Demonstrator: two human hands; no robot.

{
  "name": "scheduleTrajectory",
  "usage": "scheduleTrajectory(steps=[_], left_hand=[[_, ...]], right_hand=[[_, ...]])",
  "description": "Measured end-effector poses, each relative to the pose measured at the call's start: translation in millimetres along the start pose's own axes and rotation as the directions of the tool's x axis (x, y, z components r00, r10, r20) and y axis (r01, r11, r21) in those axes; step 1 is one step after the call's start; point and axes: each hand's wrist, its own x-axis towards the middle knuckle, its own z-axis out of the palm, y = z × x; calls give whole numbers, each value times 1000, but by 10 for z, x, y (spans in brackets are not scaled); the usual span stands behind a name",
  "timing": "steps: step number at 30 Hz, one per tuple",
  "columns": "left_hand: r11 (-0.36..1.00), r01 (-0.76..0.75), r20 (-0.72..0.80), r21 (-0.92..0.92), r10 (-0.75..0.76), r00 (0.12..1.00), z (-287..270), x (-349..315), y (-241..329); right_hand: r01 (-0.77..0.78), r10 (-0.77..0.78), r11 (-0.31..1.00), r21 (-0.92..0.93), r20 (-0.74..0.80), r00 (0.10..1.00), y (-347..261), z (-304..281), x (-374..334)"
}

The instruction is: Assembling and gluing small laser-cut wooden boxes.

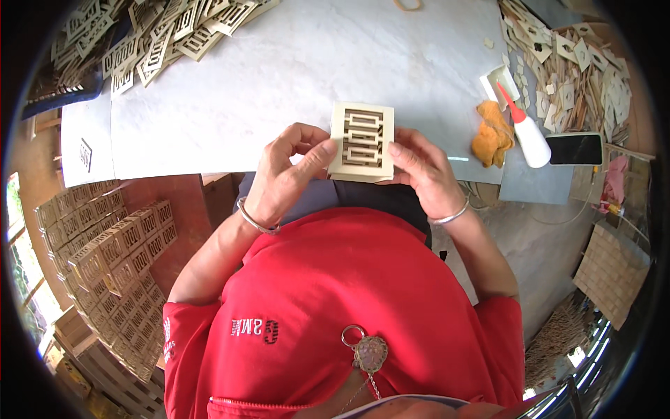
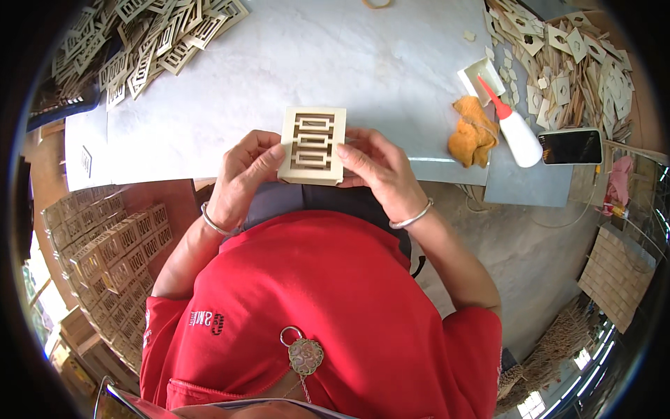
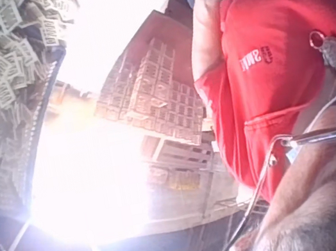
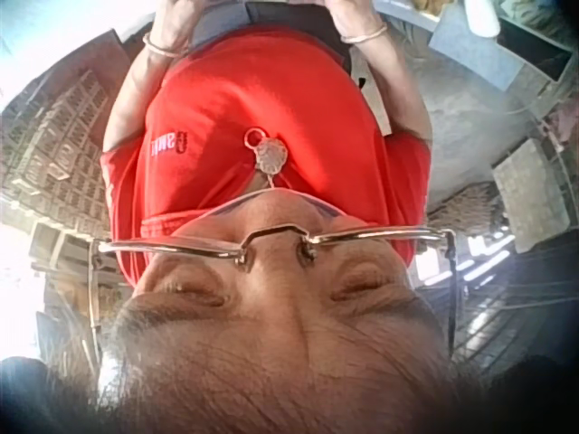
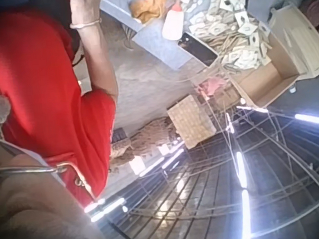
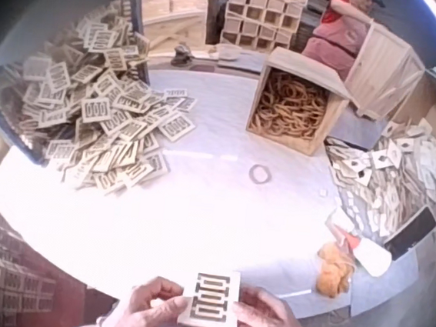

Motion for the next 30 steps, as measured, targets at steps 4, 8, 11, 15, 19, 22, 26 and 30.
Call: scheduleTrajectory(steps=[4, 8, 11, 15, 19, 22, 26, 30], left_hand=[[995, 94, 98, -13, -92, 991, -117, 296, 217], [983, 169, 57, 73, -173, 983, -70, 625, 488], [988, 132, 52, 85, -137, 989, -121, 861, 490], [994, -64, 28, 88, 62, 998, -164, 909, 454], [962, -252, 95, 100, 243, 965, -236, 816, 390], [956, -285, 130, 71, 275, 953, -220, 802, 344], [962, -260, 117, 79, 250, 961, -211, 806, 321], [965, -246, 127, 95, 234, 964, -314, 786, 312]], right_hand=[[-188, 190, 972, -144, -4, 982, -357, 17, 240], [-174, 150, 952, -252, -112, 982, -542, -48, 530], [-129, 109, 969, -210, -102, 989, -552, -112, 697], [18, -20, 992, -123, -22, 1000, -567, -187, 723], [97, -93, 985, -140, 34, 995, -528, -245, 724], [90, -87, 982, -165, 27, 996, -507, -240, 757], [133, -130, 969, -207, 26, 991, -505, -238, 773], [141, -129, 970, -200, 75, 989, -481, -311, 751]])
